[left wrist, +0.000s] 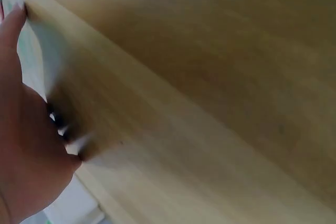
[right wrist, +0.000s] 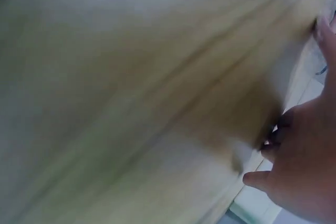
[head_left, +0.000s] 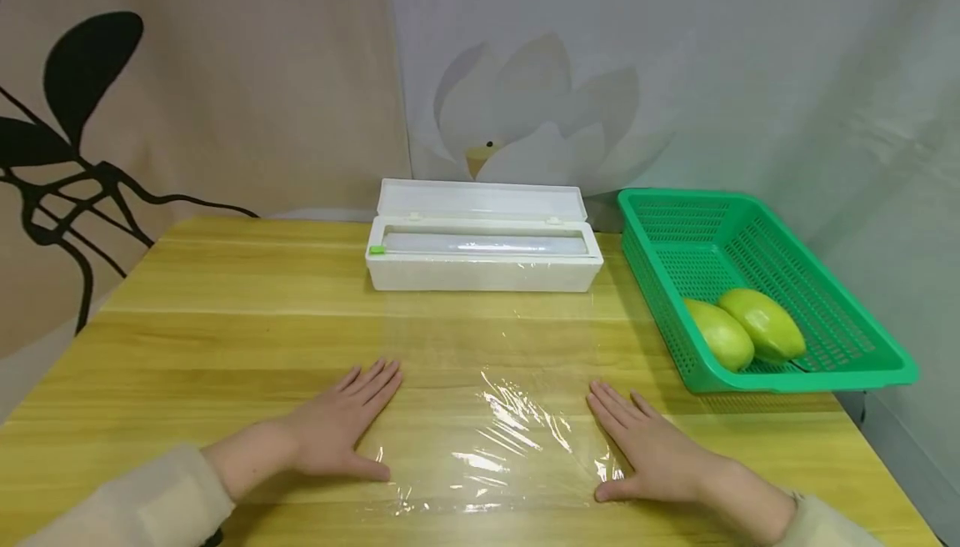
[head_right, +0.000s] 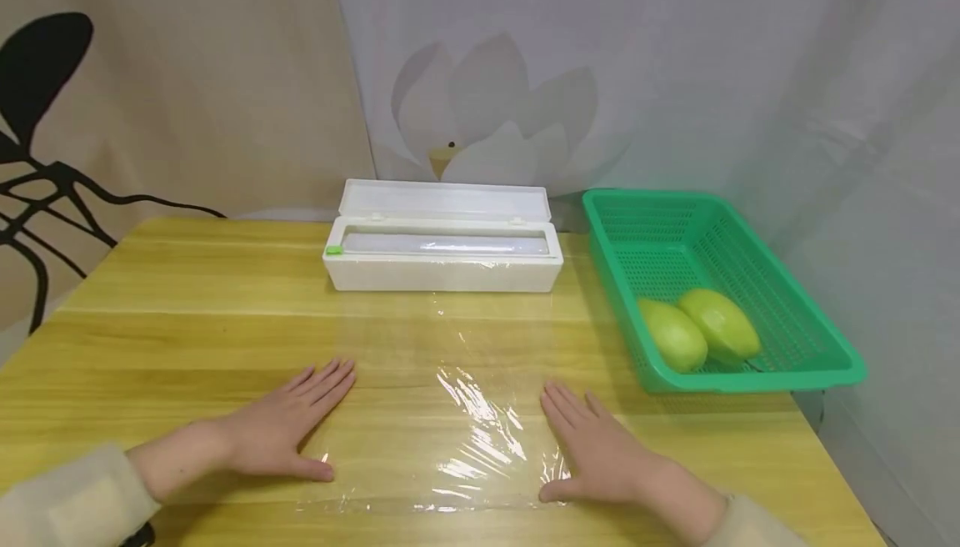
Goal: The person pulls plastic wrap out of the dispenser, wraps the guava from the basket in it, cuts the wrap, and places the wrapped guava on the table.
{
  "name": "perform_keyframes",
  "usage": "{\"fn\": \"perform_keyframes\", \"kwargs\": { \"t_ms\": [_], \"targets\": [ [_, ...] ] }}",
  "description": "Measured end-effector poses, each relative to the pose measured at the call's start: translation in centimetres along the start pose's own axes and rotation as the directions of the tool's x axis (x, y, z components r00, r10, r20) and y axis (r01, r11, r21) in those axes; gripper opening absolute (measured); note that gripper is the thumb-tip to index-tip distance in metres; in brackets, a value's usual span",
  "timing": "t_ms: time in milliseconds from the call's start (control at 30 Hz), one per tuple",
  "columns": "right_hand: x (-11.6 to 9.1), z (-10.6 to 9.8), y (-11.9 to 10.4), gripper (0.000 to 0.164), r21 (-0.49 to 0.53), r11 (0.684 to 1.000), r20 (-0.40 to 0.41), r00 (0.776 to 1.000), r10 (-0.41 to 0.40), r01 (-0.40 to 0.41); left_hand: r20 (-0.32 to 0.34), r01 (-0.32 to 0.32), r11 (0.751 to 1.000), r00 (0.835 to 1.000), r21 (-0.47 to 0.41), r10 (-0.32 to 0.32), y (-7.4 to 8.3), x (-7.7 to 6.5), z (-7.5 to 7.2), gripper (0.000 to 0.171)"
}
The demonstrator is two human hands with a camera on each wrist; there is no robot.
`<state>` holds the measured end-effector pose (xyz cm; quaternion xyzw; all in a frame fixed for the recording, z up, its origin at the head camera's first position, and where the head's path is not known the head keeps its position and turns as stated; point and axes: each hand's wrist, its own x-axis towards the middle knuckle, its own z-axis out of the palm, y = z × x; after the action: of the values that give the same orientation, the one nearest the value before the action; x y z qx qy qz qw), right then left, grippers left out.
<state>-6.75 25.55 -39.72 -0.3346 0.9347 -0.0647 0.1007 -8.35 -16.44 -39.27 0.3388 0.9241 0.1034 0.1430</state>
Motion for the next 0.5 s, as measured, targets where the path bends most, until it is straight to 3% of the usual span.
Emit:
{"fn": "perform_keyframes", "kwargs": {
  "t_ms": [300,500],
  "targets": [
    [-2.0,0.4,1.2,0.107,-0.098,0.991,-0.115,0.988,-0.098,0.087,0.023,-0.001,0.999,1.000,-0.045,0.002,-0.1,0.2,0.2,0.111],
    [-4.0,-3.0,0.8,0.098,-0.107,0.989,-0.197,0.973,-0.120,0.100,0.022,0.006,0.999,1.000,-0.050,-0.004,-0.4,0.1,0.4,0.112]
  ]
}}
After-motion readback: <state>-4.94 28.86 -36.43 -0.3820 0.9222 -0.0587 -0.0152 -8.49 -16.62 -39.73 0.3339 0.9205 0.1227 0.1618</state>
